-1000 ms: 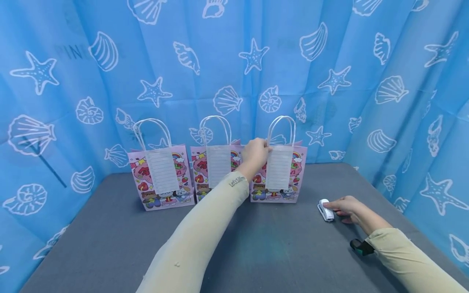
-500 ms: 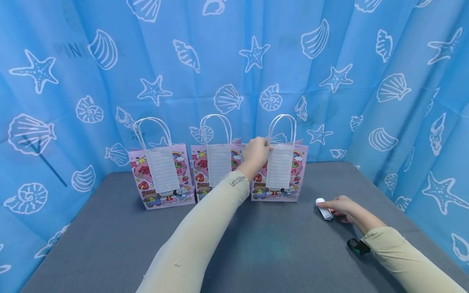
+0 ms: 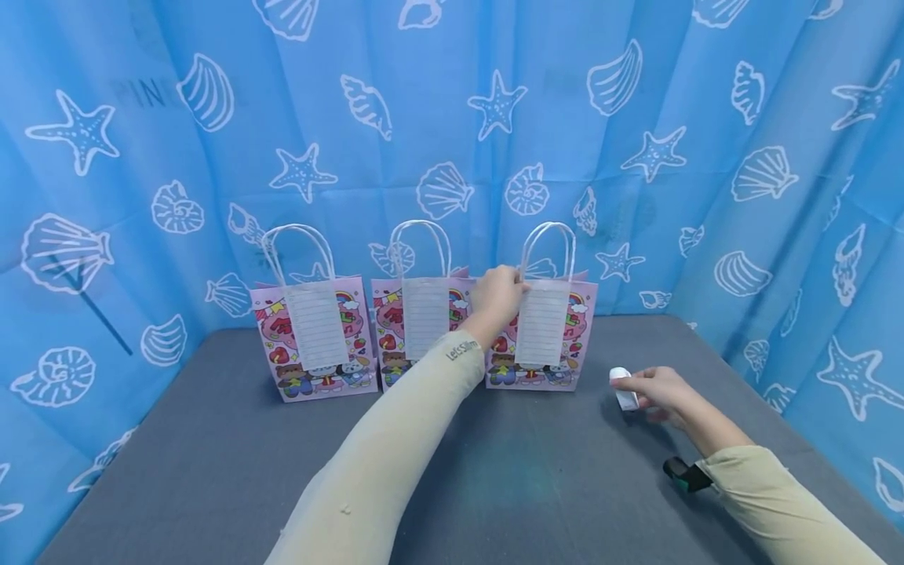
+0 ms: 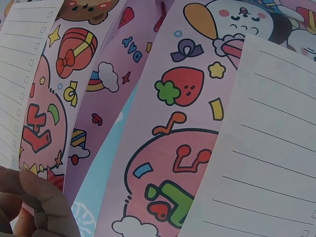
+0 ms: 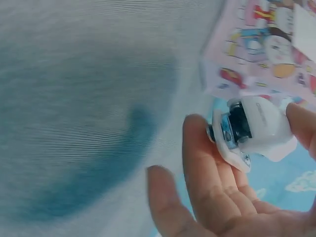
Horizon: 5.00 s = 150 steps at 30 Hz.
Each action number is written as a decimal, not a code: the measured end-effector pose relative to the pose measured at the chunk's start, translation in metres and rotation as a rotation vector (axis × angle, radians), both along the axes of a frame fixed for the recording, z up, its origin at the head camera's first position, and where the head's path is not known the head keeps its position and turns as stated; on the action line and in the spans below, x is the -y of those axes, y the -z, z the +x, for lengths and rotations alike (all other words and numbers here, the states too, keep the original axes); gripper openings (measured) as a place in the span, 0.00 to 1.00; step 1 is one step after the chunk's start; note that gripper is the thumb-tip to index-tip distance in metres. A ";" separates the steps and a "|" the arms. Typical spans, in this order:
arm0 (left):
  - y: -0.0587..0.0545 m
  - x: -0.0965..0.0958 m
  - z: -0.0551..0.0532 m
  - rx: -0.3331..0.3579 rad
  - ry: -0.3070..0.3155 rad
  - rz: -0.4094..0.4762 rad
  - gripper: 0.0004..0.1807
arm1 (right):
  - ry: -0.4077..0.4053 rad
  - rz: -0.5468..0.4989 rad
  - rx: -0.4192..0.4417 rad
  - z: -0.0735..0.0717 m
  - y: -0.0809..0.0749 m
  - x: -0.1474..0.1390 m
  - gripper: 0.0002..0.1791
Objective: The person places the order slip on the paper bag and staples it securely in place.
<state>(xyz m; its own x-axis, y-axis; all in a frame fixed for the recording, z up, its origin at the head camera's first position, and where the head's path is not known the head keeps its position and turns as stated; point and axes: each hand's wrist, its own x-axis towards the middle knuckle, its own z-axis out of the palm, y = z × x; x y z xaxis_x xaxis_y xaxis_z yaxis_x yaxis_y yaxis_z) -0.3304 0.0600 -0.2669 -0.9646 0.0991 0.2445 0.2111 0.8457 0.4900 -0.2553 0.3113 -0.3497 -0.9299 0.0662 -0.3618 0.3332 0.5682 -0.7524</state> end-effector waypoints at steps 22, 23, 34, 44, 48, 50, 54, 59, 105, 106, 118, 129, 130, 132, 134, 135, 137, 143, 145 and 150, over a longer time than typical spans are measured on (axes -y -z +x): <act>0.002 -0.001 -0.001 0.008 -0.007 0.007 0.13 | 0.086 -0.259 -0.286 0.005 -0.027 0.017 0.42; 0.002 -0.001 -0.001 0.008 -0.009 0.004 0.13 | 0.091 -0.277 -0.295 0.006 -0.028 0.017 0.41; 0.001 0.000 0.000 0.013 0.000 0.010 0.13 | 0.162 -0.686 -0.372 0.008 -0.034 0.024 0.11; 0.001 0.001 0.000 0.009 -0.001 0.017 0.13 | 0.096 -0.693 -0.416 0.003 -0.042 0.034 0.27; 0.001 0.001 0.001 0.004 0.005 0.016 0.13 | 0.122 -0.727 -0.427 0.005 -0.045 0.037 0.21; 0.001 0.001 0.001 -0.001 0.008 0.018 0.13 | 0.110 -0.721 -0.439 0.005 -0.046 0.038 0.19; 0.001 0.001 0.001 -0.003 0.004 0.019 0.13 | 0.053 -0.724 -0.468 0.006 -0.046 0.041 0.15; 0.002 0.001 0.001 -0.002 0.006 0.019 0.13 | -0.030 -0.754 -0.468 0.005 -0.047 0.044 0.28; 0.003 0.005 -0.003 -0.014 0.015 0.025 0.12 | -0.293 0.031 -0.814 -0.050 -0.086 0.091 0.29; 0.003 0.005 -0.003 -0.015 0.015 0.022 0.13 | -0.307 0.058 -0.816 -0.053 -0.087 0.092 0.29; 0.007 0.000 -0.001 -0.040 0.012 0.008 0.12 | -0.463 0.280 -0.689 -0.063 -0.105 0.093 0.27; 0.008 0.001 -0.002 -0.051 0.019 0.012 0.12 | -0.508 0.269 -0.621 -0.066 -0.106 0.099 0.29; 0.008 0.001 -0.002 -0.050 0.020 0.013 0.12 | -0.503 0.262 -0.625 -0.066 -0.106 0.099 0.28; 0.008 0.000 -0.002 -0.047 0.019 0.013 0.12 | -0.498 0.259 -0.631 -0.066 -0.106 0.100 0.29; 0.008 0.000 -0.001 -0.042 0.014 0.018 0.12 | -0.498 0.264 -0.633 -0.067 -0.107 0.100 0.30; 0.008 0.000 -0.001 -0.039 0.010 0.019 0.12 | -0.501 0.267 -0.632 -0.067 -0.107 0.101 0.30; 0.008 0.000 -0.001 -0.036 0.003 0.017 0.12 | -0.498 0.284 -0.624 -0.067 -0.108 0.101 0.29; 0.008 0.001 0.000 -0.038 0.002 0.021 0.12 | -0.500 0.301 -0.622 -0.068 -0.109 0.102 0.27; 0.008 0.001 0.000 -0.034 0.007 0.031 0.12 | -0.502 0.304 -0.639 -0.069 -0.108 0.102 0.27; 0.008 0.002 0.000 -0.029 0.004 0.035 0.12 | -0.507 0.296 -0.665 -0.070 -0.107 0.102 0.26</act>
<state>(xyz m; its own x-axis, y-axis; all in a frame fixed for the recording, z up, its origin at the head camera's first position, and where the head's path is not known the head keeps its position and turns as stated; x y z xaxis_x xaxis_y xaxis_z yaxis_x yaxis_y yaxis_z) -0.3300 0.0581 -0.2753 -0.9566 0.0940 0.2758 0.2291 0.8275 0.5126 -0.3252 0.2094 -0.2428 -0.8843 -0.4059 0.2306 -0.4656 0.7305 -0.4995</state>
